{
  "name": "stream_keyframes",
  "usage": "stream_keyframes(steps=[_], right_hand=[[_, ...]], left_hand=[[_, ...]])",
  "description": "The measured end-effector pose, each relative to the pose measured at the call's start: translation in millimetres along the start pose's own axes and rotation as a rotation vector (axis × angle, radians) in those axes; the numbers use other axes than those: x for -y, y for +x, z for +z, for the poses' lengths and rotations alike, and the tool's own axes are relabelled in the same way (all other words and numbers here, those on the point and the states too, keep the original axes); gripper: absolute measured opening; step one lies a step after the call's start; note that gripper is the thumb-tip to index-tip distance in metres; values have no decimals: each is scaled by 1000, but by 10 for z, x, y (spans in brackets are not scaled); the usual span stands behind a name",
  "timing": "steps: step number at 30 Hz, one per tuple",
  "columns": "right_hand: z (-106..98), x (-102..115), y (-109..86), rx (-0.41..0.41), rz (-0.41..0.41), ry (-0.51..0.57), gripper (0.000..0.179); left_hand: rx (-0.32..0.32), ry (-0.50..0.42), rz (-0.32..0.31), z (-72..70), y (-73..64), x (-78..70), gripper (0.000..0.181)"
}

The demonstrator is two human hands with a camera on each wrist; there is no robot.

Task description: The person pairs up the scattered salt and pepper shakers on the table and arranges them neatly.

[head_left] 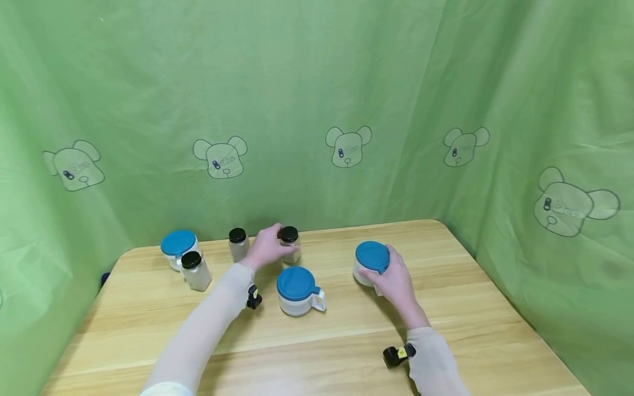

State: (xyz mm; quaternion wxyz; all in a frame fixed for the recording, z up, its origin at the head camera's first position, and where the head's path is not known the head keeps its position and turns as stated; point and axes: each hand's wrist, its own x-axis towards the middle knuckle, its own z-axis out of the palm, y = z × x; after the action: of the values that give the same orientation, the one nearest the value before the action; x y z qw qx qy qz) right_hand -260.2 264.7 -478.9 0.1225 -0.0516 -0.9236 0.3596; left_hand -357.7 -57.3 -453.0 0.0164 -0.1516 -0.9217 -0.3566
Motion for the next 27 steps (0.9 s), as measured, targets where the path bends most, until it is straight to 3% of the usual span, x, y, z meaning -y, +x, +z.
stream_keyframes(steps=[4,14,27], right_hand=[[-6,-23,8,8,-7,-3,105],[-49,-114,-1,15,-14,-15,107],[-193,-208,-55,26,-33,-29,107]], left_hand=[[4,5,-4,-18,-42,35,74],[-22,28,-8,-78,-158,115,92],[-67,56,55,-180,-344,184,77]])
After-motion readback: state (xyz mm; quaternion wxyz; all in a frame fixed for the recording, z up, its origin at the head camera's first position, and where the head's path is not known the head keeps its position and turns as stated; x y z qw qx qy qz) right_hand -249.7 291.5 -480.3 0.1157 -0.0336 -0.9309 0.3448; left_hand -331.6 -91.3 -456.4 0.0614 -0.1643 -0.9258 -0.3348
